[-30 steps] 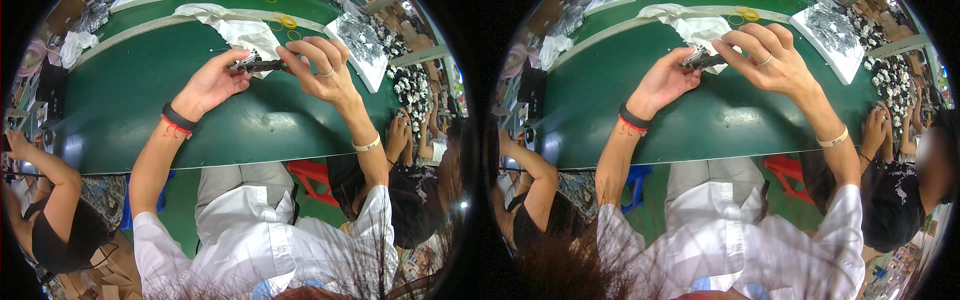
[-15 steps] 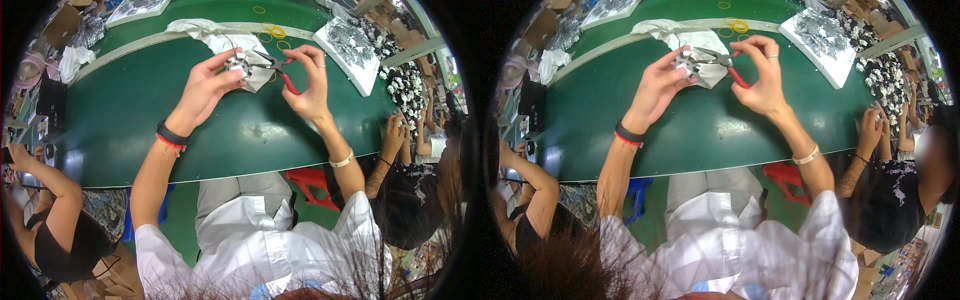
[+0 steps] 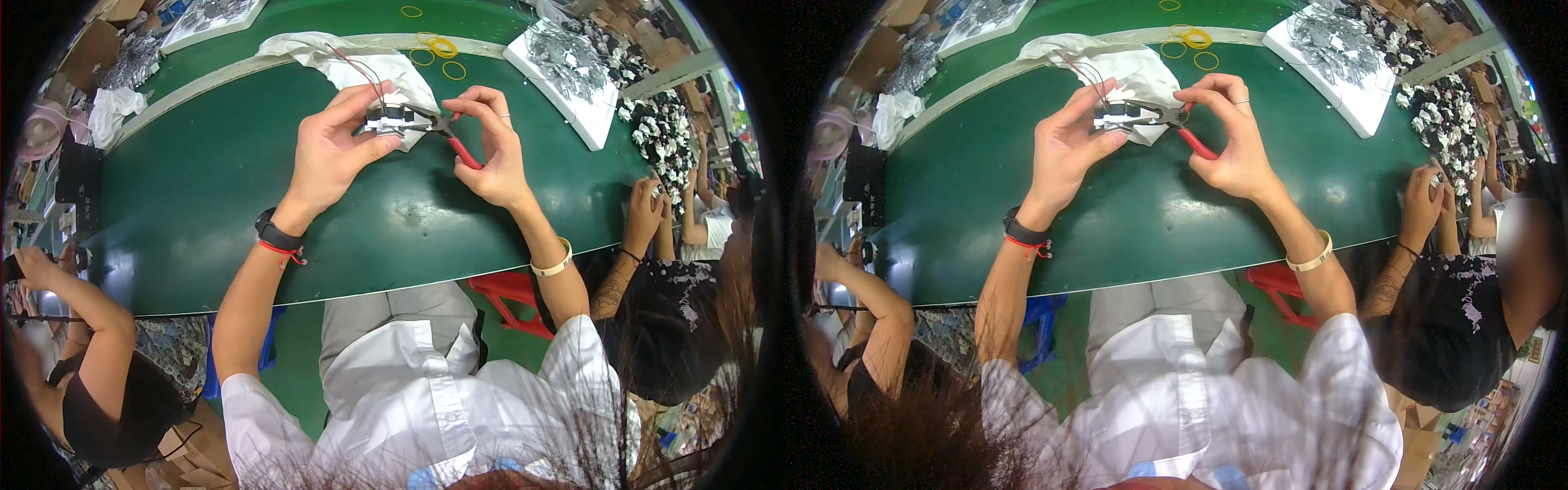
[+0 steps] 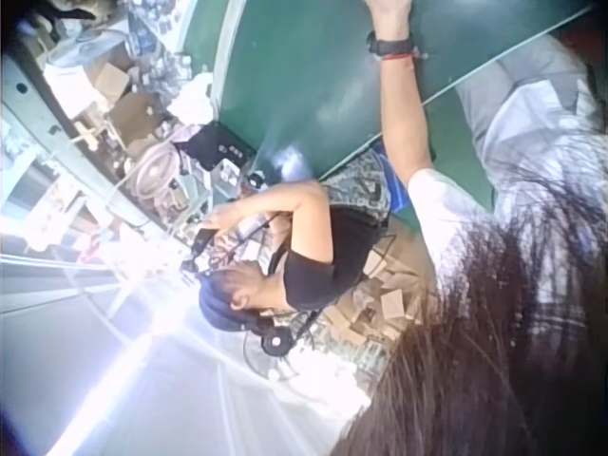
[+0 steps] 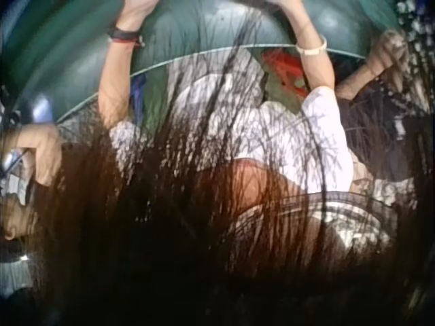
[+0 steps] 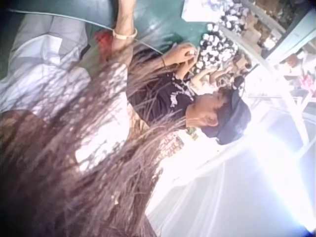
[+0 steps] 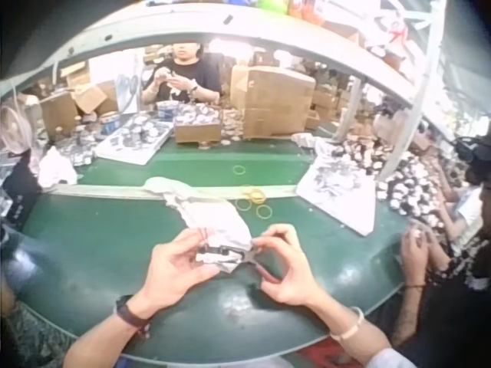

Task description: Assembling and inspecting small electronic components on a production line.

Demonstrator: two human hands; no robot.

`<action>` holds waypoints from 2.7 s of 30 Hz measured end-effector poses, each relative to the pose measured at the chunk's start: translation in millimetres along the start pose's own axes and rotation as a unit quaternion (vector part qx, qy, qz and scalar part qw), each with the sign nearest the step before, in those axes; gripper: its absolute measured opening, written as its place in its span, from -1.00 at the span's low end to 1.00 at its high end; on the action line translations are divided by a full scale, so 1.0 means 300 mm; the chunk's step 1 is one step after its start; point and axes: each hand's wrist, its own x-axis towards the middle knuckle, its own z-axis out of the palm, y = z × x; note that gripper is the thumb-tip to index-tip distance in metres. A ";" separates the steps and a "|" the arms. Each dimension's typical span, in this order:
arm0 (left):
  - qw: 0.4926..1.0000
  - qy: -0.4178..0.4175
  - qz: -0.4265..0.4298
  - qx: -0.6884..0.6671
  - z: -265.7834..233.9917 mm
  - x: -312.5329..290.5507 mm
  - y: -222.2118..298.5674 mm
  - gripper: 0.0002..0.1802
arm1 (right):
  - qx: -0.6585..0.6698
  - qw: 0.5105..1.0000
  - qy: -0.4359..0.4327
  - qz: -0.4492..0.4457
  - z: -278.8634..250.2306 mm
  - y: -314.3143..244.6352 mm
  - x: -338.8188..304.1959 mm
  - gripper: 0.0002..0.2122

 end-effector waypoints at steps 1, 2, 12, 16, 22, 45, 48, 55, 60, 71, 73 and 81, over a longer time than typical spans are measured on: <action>1.000 0.000 -0.001 0.001 0.005 -0.001 0.000 -0.35 | -0.021 1.000 0.012 -0.007 0.003 0.002 -0.002 -0.44; 1.000 0.007 -0.001 0.002 0.012 -0.003 0.001 -0.36 | -0.042 0.999 0.024 -0.014 0.005 0.002 -0.003 -0.44; 1.000 0.018 0.006 0.011 0.032 -0.018 0.002 -0.36 | -0.128 0.989 0.038 -0.058 0.003 -0.010 -0.009 -0.43; 1.000 0.024 0.010 0.007 0.038 -0.024 -0.012 -0.35 | -0.182 0.978 0.049 -0.087 -0.009 -0.011 -0.012 -0.44; 0.999 0.023 -0.014 0.040 0.011 -0.022 -0.029 -0.33 | -0.145 0.989 0.005 -0.024 -0.007 0.001 0.009 -0.44; 0.958 0.043 -0.207 -0.194 0.060 -0.018 0.012 -0.39 | -0.098 0.974 0.063 -0.194 0.059 -0.041 0.007 -0.55; 0.956 0.035 -0.218 -0.192 0.084 -0.028 0.014 -0.39 | -0.089 0.973 0.080 -0.197 0.071 -0.034 0.002 -0.54; 0.963 0.048 -0.182 -0.191 0.120 -0.050 -0.012 -0.40 | -0.107 0.971 0.107 -0.185 0.090 -0.033 -0.006 -0.48; 0.968 0.067 -0.171 -0.172 0.125 -0.060 -0.044 -0.42 | -0.100 0.976 0.117 -0.155 0.102 -0.043 -0.014 -0.47; 0.974 0.085 -0.139 -0.155 0.124 -0.070 -0.066 -0.43 | -0.090 0.976 0.136 -0.147 0.113 -0.047 -0.014 -0.49; 0.982 0.070 -0.127 -0.124 0.119 -0.071 -0.070 -0.42 | -0.088 0.973 0.146 -0.157 0.117 -0.045 -0.015 -0.51; 0.988 0.059 -0.122 -0.070 0.116 -0.066 -0.078 -0.40 | -0.087 0.974 0.122 -0.171 0.108 -0.032 -0.019 -0.54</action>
